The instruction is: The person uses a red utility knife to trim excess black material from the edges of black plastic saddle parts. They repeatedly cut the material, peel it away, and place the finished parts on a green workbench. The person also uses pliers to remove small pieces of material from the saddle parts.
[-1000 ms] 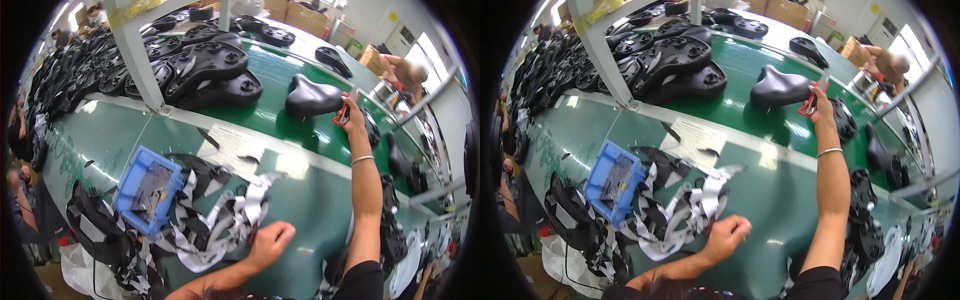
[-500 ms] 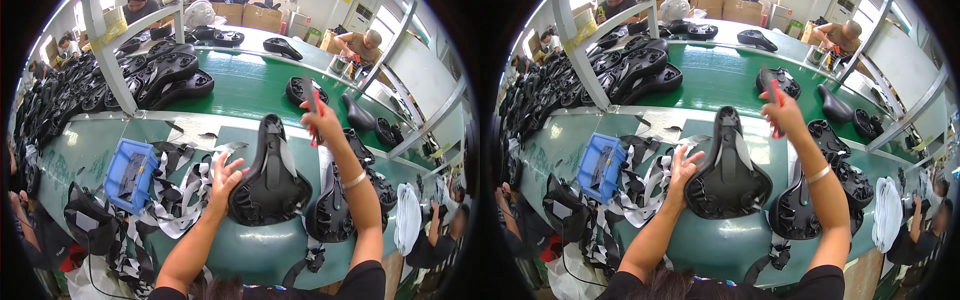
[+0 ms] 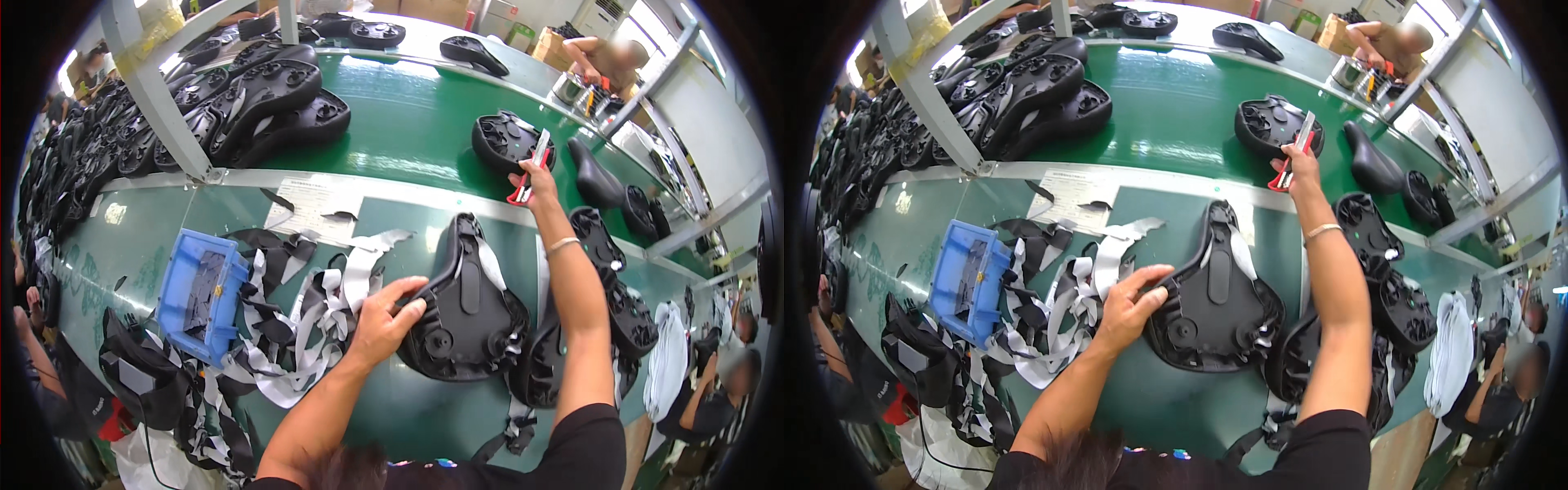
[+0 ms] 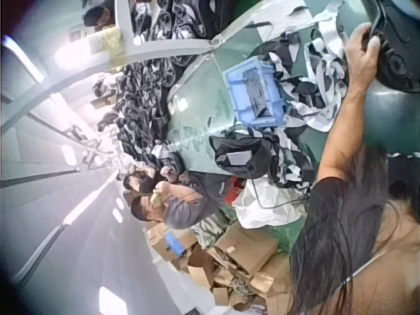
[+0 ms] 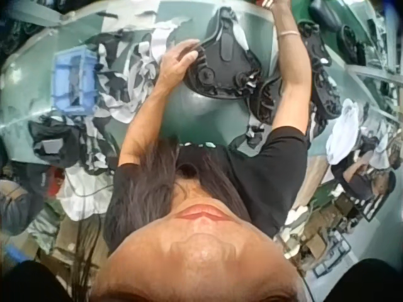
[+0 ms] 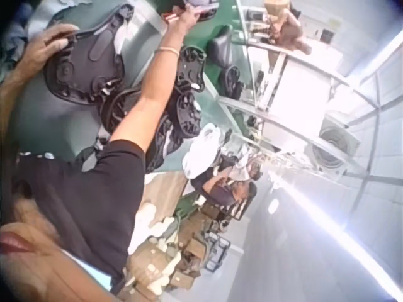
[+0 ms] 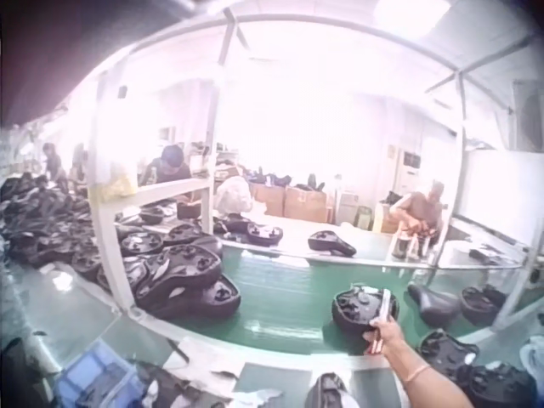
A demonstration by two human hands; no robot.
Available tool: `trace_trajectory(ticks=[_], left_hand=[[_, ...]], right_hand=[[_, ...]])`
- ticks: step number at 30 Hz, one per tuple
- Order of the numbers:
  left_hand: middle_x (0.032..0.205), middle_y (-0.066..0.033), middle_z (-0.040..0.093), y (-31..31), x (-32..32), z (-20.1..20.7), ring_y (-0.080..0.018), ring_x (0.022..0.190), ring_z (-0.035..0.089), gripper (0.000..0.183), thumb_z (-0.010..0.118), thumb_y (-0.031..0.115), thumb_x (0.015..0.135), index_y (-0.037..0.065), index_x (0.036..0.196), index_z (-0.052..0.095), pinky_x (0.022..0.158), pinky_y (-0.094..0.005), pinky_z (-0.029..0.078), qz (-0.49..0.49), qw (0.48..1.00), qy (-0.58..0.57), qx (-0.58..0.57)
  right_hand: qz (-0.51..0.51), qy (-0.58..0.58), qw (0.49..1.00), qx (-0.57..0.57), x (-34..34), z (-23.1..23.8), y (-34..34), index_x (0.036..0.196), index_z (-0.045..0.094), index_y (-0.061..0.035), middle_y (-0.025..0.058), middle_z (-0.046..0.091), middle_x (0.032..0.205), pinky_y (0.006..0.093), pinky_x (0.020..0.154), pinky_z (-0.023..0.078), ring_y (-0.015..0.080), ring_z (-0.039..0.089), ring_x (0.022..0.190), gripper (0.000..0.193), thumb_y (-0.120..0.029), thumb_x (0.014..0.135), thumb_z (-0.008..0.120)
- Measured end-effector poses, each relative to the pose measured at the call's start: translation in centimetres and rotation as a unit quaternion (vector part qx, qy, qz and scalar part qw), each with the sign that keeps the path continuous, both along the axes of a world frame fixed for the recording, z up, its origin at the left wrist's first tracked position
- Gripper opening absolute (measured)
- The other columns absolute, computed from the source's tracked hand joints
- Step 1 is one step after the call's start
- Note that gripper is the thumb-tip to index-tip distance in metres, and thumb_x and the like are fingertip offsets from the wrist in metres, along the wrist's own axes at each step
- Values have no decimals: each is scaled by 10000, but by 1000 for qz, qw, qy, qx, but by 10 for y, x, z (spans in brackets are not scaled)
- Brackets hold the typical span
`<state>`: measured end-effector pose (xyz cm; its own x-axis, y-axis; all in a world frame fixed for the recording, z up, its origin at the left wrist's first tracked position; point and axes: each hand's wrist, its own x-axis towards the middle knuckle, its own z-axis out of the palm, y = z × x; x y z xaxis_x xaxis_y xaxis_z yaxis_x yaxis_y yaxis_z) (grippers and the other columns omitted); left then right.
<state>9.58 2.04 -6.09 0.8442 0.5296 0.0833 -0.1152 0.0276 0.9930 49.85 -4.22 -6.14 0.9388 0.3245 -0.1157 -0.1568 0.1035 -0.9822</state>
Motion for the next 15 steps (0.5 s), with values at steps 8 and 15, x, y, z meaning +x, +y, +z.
trace_trajectory(ticks=[8,15], left_hand=[[1036,-28,622,1,-3,-10,-108,972,554,311,541,121,868,-16,1136,621,889,-226,415,-3,999,-3,-37],[1070,-128,662,43,-76,66,-189,1016,606,329,541,170,864,-60,1076,645,928,-290,434,-170,982,30,74]], right_hand=[[153,-5,977,-145,-208,108,-186,1130,522,-78,58,574,764,245,458,477,131,599,571,289,-214,894,619],[157,-51,982,-96,-337,82,-248,1154,427,-52,26,538,839,219,484,468,77,536,583,339,-119,886,622]])
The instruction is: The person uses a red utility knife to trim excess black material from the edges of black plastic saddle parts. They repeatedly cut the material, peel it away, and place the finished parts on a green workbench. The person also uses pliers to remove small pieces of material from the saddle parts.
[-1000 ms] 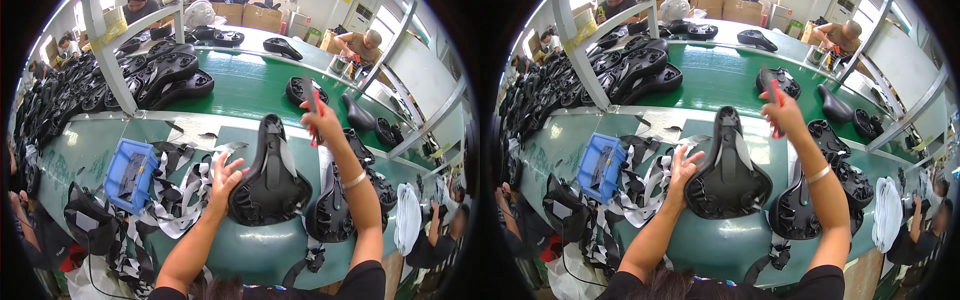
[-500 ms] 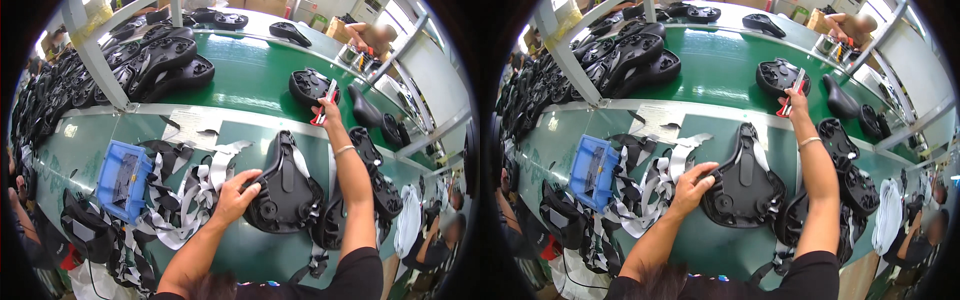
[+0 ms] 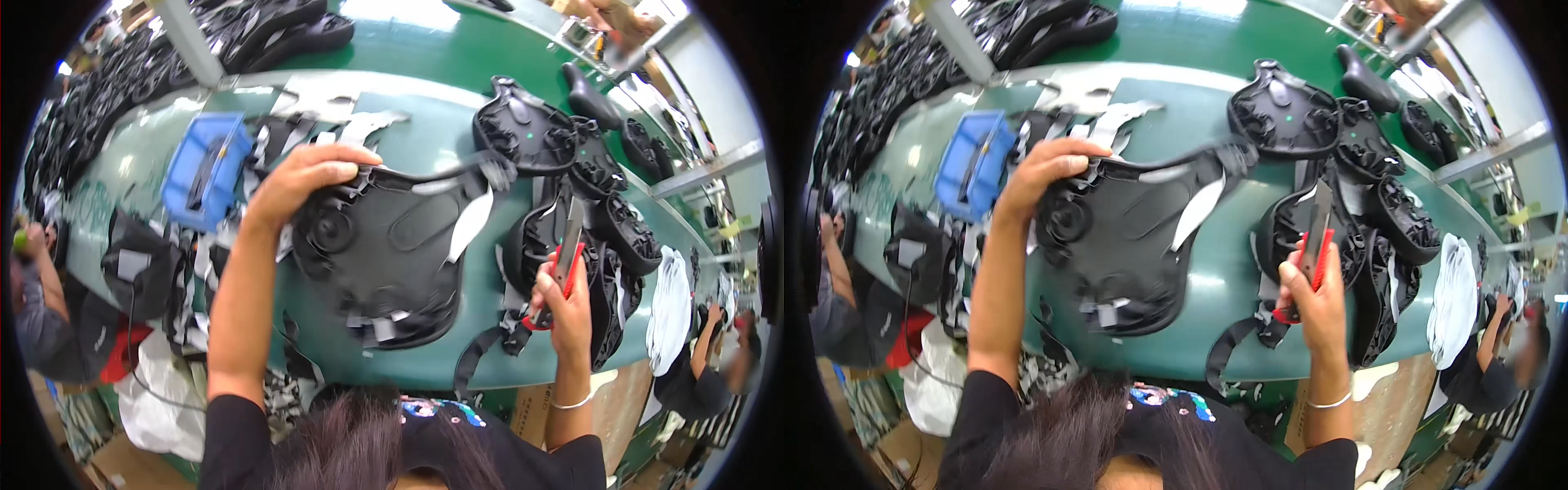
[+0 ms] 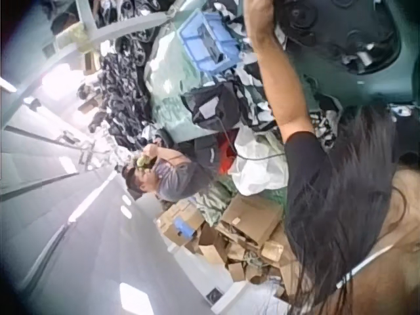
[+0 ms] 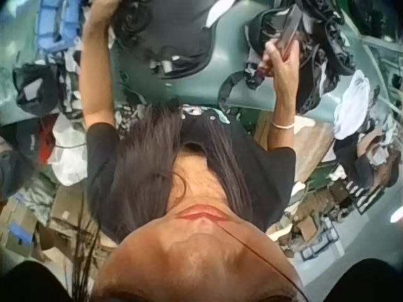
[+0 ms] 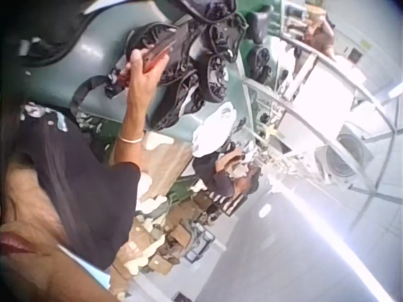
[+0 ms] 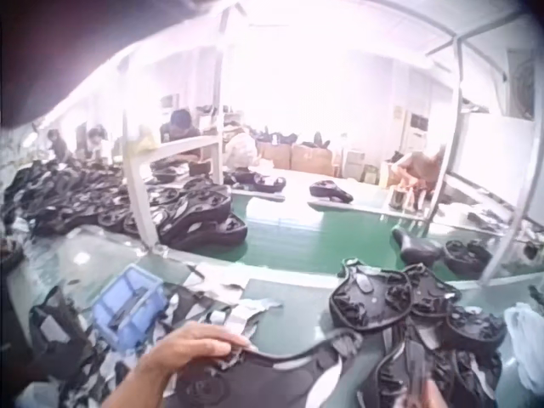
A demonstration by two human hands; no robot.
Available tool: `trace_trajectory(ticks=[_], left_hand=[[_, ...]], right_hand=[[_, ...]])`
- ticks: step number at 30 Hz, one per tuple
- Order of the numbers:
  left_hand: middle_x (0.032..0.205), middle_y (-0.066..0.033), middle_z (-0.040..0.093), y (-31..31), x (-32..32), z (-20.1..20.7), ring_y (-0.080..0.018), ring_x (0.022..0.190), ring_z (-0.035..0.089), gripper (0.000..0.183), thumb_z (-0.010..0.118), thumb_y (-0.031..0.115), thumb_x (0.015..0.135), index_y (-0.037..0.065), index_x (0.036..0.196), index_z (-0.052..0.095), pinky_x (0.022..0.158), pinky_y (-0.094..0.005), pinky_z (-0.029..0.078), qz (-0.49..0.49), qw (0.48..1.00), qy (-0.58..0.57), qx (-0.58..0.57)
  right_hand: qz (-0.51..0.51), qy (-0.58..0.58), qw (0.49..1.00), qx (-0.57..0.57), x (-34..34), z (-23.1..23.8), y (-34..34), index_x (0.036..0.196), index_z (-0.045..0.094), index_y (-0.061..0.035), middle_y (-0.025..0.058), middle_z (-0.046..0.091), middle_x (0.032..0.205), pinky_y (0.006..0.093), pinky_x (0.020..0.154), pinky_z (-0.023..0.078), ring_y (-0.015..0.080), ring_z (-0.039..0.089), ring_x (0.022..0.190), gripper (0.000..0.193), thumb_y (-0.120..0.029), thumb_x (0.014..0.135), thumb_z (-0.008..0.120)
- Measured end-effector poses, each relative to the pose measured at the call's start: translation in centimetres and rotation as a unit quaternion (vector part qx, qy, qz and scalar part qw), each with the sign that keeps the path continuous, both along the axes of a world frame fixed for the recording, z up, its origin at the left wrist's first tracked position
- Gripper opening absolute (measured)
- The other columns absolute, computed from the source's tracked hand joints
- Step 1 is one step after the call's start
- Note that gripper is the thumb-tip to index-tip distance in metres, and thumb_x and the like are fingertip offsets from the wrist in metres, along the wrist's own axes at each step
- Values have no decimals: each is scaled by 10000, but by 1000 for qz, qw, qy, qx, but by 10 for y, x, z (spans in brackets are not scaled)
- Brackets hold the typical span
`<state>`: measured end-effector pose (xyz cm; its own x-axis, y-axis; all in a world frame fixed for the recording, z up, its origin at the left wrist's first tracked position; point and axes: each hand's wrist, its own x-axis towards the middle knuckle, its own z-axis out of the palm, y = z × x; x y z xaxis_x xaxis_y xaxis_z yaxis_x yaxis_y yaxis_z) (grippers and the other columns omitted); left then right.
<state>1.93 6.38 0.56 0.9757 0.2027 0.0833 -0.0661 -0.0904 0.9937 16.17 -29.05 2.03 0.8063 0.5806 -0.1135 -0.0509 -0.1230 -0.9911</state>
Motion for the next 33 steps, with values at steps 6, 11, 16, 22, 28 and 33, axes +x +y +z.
trace_trajectory(ticks=[6,11,16,22,28,33], left_hand=[[899,-98,681,-30,15,-2,-218,797,645,192,644,164,838,22,961,687,768,-321,499,-97,976,36,192],[823,-74,596,-95,-45,46,-250,815,605,241,706,276,781,76,890,627,732,-357,460,-125,904,24,408],[817,-29,537,-149,-107,8,-214,842,555,281,717,235,751,97,968,603,714,-344,391,-76,851,70,514],[756,-25,554,-134,-88,-22,-220,767,564,100,647,205,803,110,793,617,701,-351,418,-8,892,-38,451],[775,-45,544,-100,-43,-13,-250,828,568,113,682,196,706,102,744,631,696,-369,439,-192,910,82,359],[703,-61,580,-85,-26,-15,-212,655,579,139,690,168,638,55,720,682,604,-353,437,-244,925,102,274]], right_hand=[[80,94,986,-113,-67,-37,5,1218,527,-29,60,603,1011,234,570,528,85,582,779,350,-191,915,594],[100,124,982,-96,-90,-54,-17,1238,497,-21,53,597,954,216,534,504,83,566,673,358,-193,932,569],[102,68,989,-87,-94,-59,-16,1227,465,-18,45,611,983,222,554,508,80,558,685,362,-196,931,572],[147,-90,972,-157,-101,-54,-11,1243,431,-21,98,616,1042,245,537,484,103,553,591,470,-119,849,669],[127,-120,978,-111,-100,-40,-27,1325,397,-20,114,627,1037,267,590,513,131,595,668,502,-79,875,612],[336,-460,812,-129,-77,-14,10,1262,554,-77,125,622,880,318,552,485,255,609,655,479,-31,792,638]])
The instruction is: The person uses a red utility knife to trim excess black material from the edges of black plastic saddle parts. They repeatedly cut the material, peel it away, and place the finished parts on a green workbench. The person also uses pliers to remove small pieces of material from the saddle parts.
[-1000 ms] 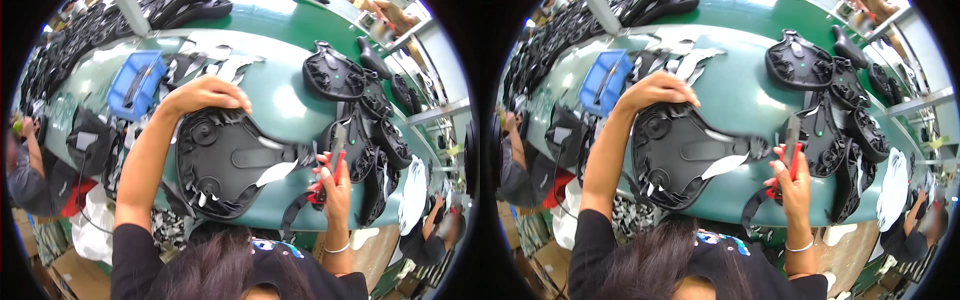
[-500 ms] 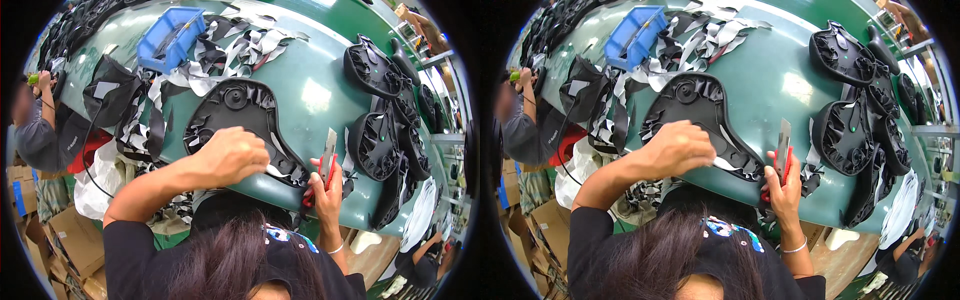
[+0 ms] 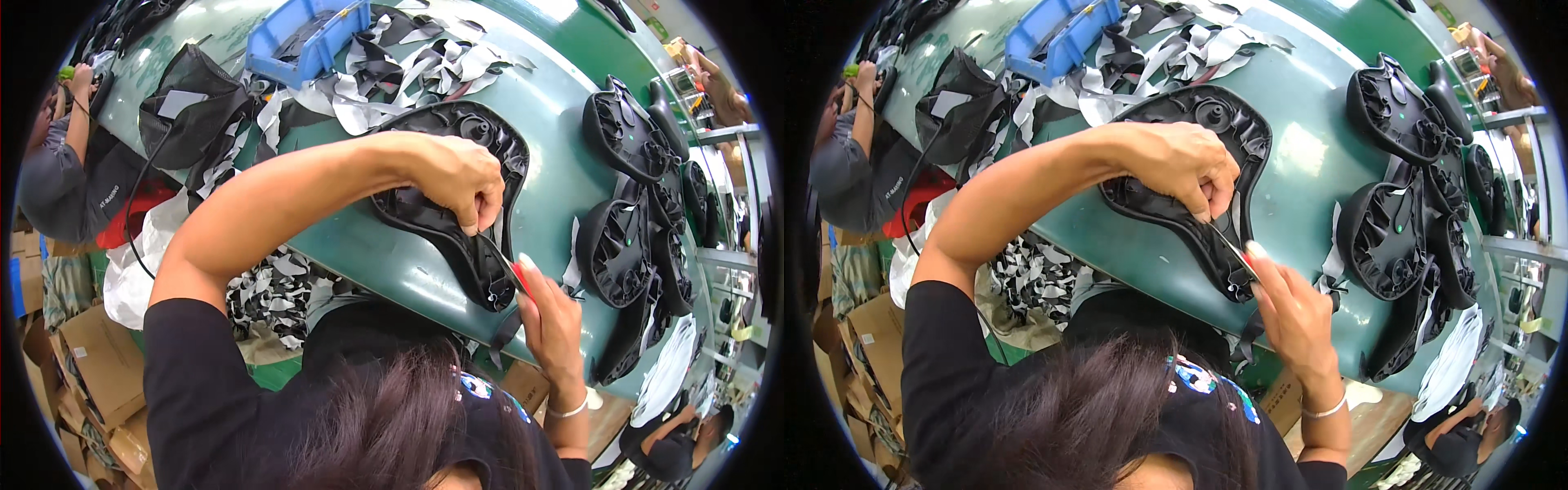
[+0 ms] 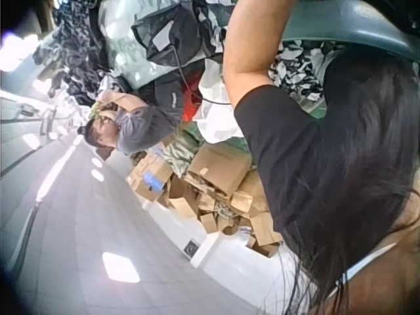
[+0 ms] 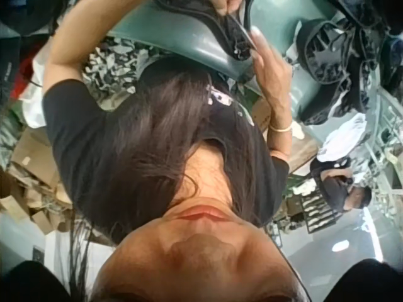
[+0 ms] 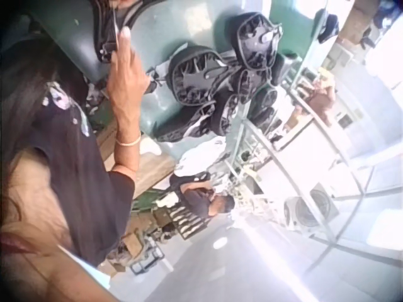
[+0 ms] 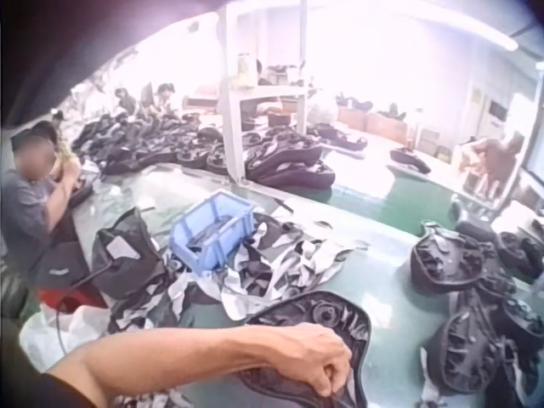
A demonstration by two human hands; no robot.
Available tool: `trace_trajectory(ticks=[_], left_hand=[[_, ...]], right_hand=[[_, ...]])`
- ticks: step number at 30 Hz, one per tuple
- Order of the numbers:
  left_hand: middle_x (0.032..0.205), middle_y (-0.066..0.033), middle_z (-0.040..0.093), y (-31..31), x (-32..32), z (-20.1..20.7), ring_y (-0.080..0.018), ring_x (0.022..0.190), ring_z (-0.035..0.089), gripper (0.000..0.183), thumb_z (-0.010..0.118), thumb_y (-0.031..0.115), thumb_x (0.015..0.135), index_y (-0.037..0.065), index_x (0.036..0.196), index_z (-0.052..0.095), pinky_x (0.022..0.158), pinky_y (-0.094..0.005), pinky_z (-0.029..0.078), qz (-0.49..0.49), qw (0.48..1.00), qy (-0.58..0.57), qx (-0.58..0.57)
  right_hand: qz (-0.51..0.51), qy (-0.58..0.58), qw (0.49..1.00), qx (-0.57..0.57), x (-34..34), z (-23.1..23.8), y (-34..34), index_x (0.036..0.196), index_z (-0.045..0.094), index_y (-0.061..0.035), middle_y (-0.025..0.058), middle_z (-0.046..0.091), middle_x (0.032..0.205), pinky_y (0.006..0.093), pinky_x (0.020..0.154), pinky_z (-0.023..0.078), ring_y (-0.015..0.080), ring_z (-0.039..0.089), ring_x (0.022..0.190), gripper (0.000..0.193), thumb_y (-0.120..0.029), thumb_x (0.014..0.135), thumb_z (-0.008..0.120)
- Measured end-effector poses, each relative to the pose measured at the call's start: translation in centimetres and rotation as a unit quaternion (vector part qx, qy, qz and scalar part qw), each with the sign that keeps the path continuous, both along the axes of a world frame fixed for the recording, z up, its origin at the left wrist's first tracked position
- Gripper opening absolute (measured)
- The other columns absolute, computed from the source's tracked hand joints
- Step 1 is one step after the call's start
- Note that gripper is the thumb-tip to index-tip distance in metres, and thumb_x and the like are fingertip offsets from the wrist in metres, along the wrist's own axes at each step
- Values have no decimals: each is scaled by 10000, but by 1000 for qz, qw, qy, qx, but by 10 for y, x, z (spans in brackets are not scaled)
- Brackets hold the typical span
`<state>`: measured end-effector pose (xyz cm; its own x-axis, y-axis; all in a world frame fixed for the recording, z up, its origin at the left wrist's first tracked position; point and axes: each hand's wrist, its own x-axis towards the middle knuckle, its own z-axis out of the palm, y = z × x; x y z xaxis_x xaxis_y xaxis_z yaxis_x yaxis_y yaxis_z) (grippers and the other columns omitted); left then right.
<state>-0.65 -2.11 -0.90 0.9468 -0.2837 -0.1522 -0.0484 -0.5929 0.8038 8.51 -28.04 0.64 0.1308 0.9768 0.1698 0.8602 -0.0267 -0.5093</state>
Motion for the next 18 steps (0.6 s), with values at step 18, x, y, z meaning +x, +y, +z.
trace_trajectory(ticks=[18], left_hand=[[747,-39,571,-48,-24,-7,-154,682,579,71,669,111,794,40,796,660,634,-293,456,251,933,-245,-84]], right_hand=[[-4,-129,968,-214,-1,18,-43,1393,428,-198,98,481,676,399,466,425,273,558,560,610,-61,821,589]])
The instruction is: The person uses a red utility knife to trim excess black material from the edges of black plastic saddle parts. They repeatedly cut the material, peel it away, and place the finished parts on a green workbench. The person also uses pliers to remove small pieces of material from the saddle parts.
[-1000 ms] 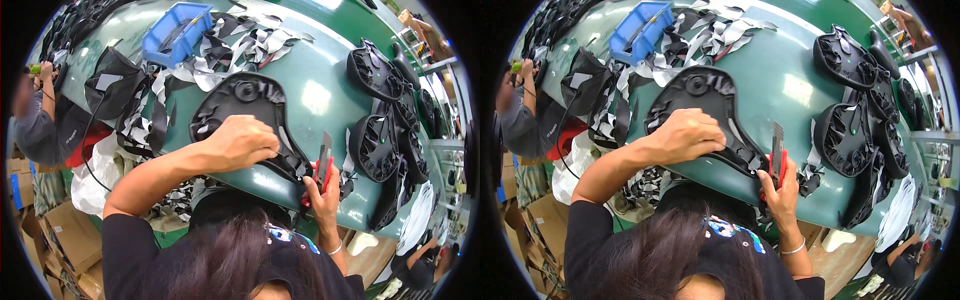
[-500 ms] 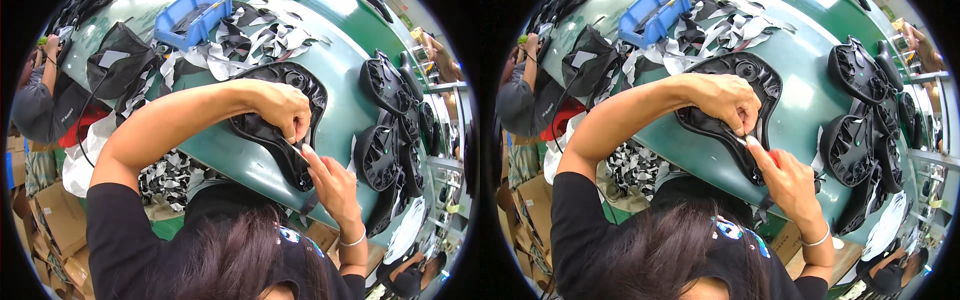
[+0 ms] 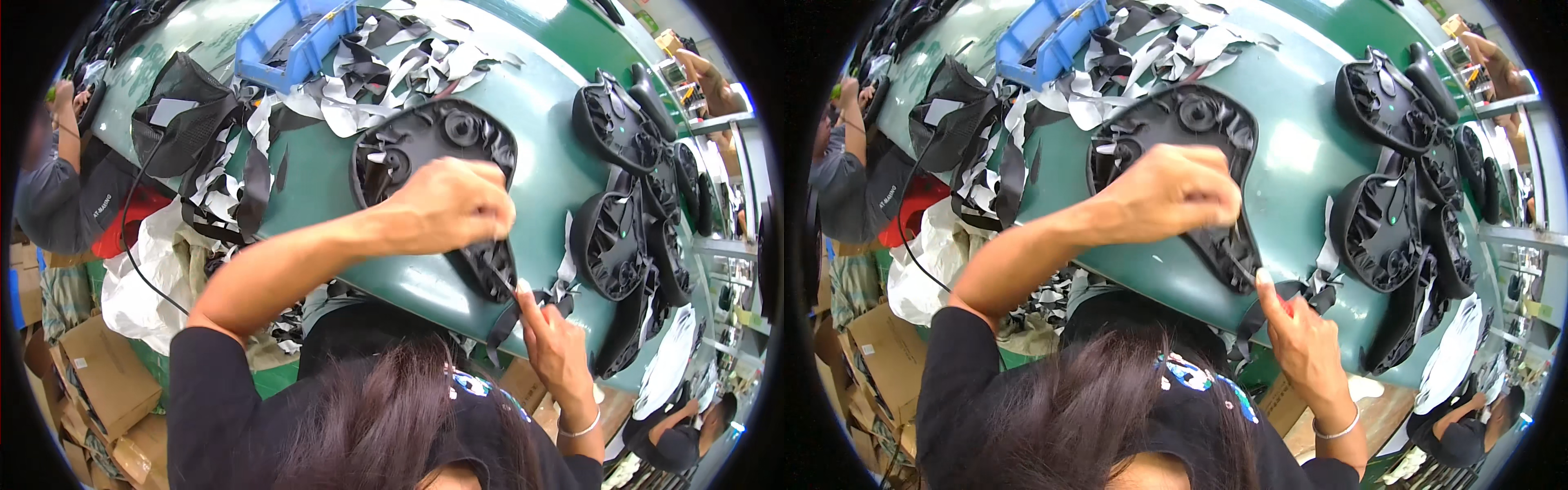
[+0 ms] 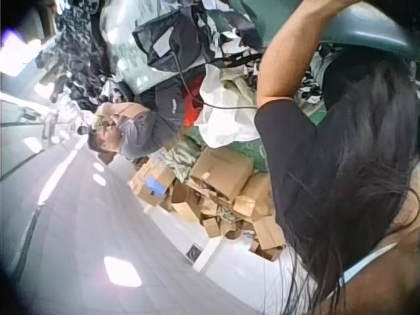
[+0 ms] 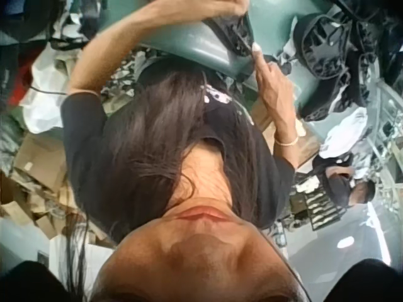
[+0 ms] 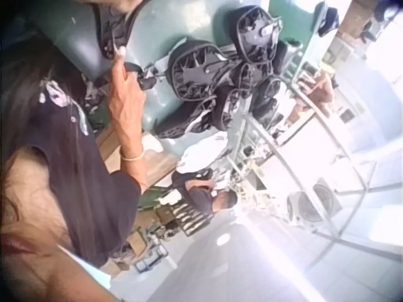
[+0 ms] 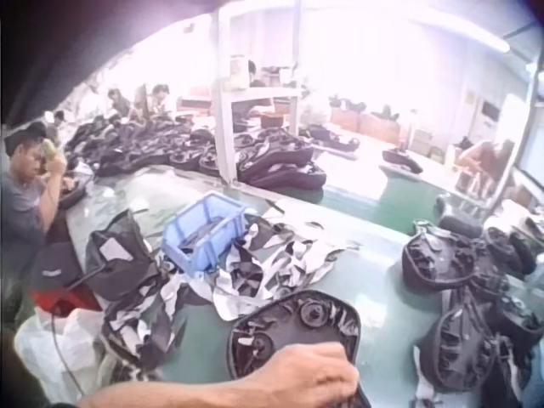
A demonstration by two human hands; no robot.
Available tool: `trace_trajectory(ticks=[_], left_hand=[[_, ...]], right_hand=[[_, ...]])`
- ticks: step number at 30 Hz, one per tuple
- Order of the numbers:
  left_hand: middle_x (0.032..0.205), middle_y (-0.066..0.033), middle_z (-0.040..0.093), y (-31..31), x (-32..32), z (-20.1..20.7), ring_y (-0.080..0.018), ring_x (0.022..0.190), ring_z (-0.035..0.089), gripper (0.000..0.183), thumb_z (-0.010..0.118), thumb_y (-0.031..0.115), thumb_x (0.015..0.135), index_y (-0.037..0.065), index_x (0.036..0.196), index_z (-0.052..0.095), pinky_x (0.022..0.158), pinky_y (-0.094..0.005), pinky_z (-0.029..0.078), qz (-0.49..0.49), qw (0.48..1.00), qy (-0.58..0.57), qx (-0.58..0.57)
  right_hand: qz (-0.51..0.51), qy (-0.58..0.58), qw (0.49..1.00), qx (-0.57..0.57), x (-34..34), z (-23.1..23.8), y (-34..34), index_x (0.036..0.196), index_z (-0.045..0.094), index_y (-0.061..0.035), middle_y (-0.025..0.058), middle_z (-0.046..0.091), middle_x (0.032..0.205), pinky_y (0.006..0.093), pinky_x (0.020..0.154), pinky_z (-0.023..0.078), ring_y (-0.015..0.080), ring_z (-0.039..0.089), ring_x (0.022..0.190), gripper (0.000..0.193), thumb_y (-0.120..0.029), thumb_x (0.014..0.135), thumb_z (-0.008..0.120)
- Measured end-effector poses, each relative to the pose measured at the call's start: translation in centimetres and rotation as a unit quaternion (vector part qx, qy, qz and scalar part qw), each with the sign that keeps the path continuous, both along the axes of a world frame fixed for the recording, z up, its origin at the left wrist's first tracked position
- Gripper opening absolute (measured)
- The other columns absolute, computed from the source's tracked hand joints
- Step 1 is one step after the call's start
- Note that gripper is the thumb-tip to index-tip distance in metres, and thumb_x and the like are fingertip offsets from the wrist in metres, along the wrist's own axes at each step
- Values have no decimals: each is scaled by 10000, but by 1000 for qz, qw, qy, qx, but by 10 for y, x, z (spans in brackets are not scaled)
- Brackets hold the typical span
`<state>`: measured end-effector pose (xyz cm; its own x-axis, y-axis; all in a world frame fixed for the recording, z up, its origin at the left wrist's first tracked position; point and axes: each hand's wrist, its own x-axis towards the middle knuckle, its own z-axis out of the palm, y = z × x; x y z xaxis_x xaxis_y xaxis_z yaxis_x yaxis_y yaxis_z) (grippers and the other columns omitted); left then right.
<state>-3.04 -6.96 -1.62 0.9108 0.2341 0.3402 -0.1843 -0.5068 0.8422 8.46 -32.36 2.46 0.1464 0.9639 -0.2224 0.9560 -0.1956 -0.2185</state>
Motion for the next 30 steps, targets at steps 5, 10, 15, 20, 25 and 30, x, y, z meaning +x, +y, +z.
trace_trajectory(ticks=[5,10,15,20,25,30], left_hand=[[803,38,493,8,-3,-7,-60,719,483,114,630,132,888,28,900,583,659,-229,425,81,980,32,-180],[825,-50,670,-27,-49,37,-147,760,635,233,617,227,909,12,983,667,664,-273,496,-206,909,235,-274],[999,-104,636,-61,-73,-21,-149,912,609,558,695,389,841,-47,1156,546,693,-272,501,271,800,137,-518],[1021,-165,640,18,-62,-24,-284,931,620,566,553,424,901,-59,1192,510,856,-363,475,282,914,203,-210],[809,-150,647,50,-40,0,-325,713,595,370,564,389,899,37,989,637,684,-445,439,121,948,69,286],[617,-100,559,-5,-2,30,-270,660,528,405,635,383,856,60,618,581,641,-411,412,176,916,183,311]], right_hand=[[68,-22,997,21,19,1,12,1370,451,-222,78,465,671,384,474,424,251,541,545,595,-62,814,588],[-200,261,916,229,31,-27,13,1265,485,-33,171,670,986,324,671,511,312,663,766,401,-87,883,593],[-86,229,930,276,-2,-56,42,1108,604,-26,168,668,1000,351,762,516,335,662,844,281,-79,835,640],[-223,417,835,281,-7,-45,52,1218,491,-6,112,659,933,274,615,496,174,631,695,334,-102,907,567],[-297,390,814,311,6,-52,64,1271,417,-16,84,653,1032,239,535,478,100,586,691,367,-159,948,518],[-296,462,792,267,-6,-66,68,1223,500,-13,87,667,1005,249,569,501,114,609,697,313,-163,950,532]])
